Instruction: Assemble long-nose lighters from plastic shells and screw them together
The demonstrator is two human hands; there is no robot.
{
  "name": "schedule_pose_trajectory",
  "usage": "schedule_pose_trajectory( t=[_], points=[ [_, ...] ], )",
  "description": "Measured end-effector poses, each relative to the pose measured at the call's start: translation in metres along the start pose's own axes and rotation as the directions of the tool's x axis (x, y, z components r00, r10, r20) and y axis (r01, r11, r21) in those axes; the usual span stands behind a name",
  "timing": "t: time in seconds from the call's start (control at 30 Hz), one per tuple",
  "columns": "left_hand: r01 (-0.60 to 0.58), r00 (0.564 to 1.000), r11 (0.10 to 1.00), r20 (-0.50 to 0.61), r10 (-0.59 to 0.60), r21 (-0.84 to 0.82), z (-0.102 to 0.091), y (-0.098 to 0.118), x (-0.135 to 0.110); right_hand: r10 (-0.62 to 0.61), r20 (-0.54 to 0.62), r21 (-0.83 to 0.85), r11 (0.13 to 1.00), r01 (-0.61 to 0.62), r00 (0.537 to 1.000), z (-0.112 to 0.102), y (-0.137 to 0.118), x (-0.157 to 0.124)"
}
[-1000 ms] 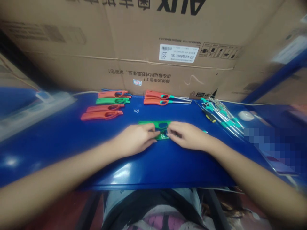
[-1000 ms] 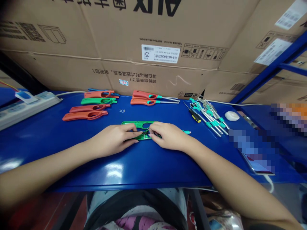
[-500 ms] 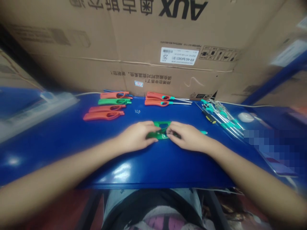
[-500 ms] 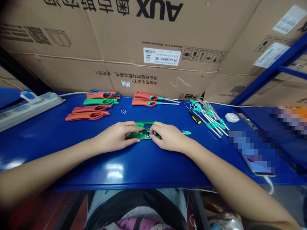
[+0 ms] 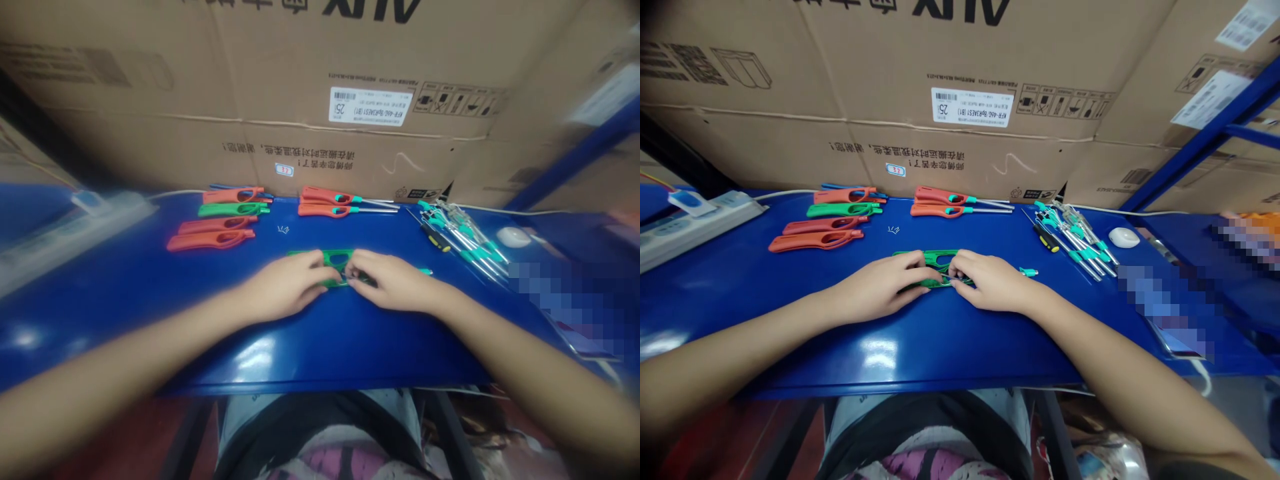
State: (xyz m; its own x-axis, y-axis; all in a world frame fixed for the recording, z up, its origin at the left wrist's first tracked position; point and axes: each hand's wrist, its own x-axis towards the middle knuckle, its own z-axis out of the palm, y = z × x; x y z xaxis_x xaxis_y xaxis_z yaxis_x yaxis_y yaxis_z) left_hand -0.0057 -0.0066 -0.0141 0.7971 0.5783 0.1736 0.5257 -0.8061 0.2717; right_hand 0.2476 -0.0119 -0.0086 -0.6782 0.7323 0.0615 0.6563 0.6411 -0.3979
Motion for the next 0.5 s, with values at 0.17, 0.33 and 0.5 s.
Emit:
schedule_pose_trajectory(
  t=[0.17,0.33,0.5],
  points=[
    [-0.008,1.0,1.0,0.006,0.008,0.006,-0.0009,0.0011,-0.0002,-0.044,-0.037,0.08,0.996,0.047,0.998,-0.0057,0.0037,0.001],
    [-0.025,1.0,0.999,-0.013,0.026,0.04,-0.0003,0.0004,-0.0009,-0.064,-0.065,0.111,0.991,0.071,0.996,-0.0061,0.0047,0.0022],
    [-0.032,0.999,0.995,-0.003,0.032,0.099,-0.0003,0.0022,-0.001,-0.058,-0.068,0.146,0.987,0.067,0.996,-0.0069,0.0072,0.0021]
  ],
)
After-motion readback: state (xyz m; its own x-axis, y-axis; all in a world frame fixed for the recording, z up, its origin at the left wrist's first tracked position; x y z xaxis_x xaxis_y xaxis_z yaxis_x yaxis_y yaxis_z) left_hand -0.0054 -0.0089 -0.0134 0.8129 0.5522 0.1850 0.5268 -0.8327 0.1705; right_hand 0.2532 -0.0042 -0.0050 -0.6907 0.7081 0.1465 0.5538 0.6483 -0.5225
